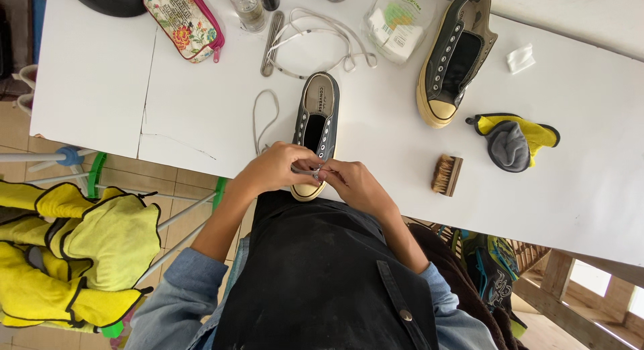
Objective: The person threads white shoelaces through the eyelets of a black and yellow sneaker placed on a white table. They pull the laces tight and tie them into a knot.
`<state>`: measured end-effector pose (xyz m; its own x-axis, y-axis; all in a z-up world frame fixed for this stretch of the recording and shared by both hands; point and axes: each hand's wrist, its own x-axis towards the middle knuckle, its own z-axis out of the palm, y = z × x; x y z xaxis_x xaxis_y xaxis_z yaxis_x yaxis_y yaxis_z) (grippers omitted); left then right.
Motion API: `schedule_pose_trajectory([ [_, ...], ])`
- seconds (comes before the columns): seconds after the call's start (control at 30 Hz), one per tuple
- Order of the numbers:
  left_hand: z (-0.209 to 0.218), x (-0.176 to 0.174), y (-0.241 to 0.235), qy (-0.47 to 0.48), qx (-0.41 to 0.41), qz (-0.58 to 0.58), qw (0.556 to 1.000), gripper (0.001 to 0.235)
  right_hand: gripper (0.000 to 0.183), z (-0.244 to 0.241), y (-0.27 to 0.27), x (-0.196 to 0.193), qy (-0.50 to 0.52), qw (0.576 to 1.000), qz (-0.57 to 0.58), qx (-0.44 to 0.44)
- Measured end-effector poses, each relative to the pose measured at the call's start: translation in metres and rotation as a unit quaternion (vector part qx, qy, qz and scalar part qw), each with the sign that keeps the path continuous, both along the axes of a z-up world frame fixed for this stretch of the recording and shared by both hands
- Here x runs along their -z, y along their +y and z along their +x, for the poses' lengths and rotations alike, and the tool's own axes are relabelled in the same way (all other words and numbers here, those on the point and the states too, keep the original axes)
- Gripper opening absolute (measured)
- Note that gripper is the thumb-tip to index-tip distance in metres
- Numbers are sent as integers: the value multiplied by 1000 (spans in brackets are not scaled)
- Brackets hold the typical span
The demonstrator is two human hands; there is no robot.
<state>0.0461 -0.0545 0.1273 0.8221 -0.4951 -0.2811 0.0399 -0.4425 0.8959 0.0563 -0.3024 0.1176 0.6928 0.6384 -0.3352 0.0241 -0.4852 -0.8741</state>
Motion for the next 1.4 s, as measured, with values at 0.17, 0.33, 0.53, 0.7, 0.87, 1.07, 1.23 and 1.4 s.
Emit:
schedule_pose_trajectory([
  [0.17, 7, 33, -1, -76, -5, 10, 997, 16, 22, 8, -2, 8, -9, 1000, -8, 7],
  [0.33, 7, 45, -1, -114, 26, 55, 992, 11, 22, 17, -2, 12, -8, 1000, -9, -5],
  [0.53, 15, 96, 3, -358, 115, 242, 894, 5, 37, 32, 6, 11, -108, 989, -97, -4],
  [0.7, 20, 105, -2, -306, 120, 357, 875, 10, 47, 42, 20, 59, -213, 961, -171, -47],
  [0.87, 23, 125, -10, -349, 90, 338, 869, 11, 35, 36, 7, 63, -165, 982, -91, 30],
  [1.07, 24, 106, -7, -323, 57, 284, 901, 17, 21, 12, -6, 79, -118, 968, -8, 222],
  [1.23, 29, 119, -9, -299, 67, 283, 909, 17, 17, 4, -2, 102, -153, 971, -13, 181],
  [1.4, 29, 113, -11, -292, 79, 322, 897, 18, 17, 0, 0, 106, -118, 979, 11, 167],
])
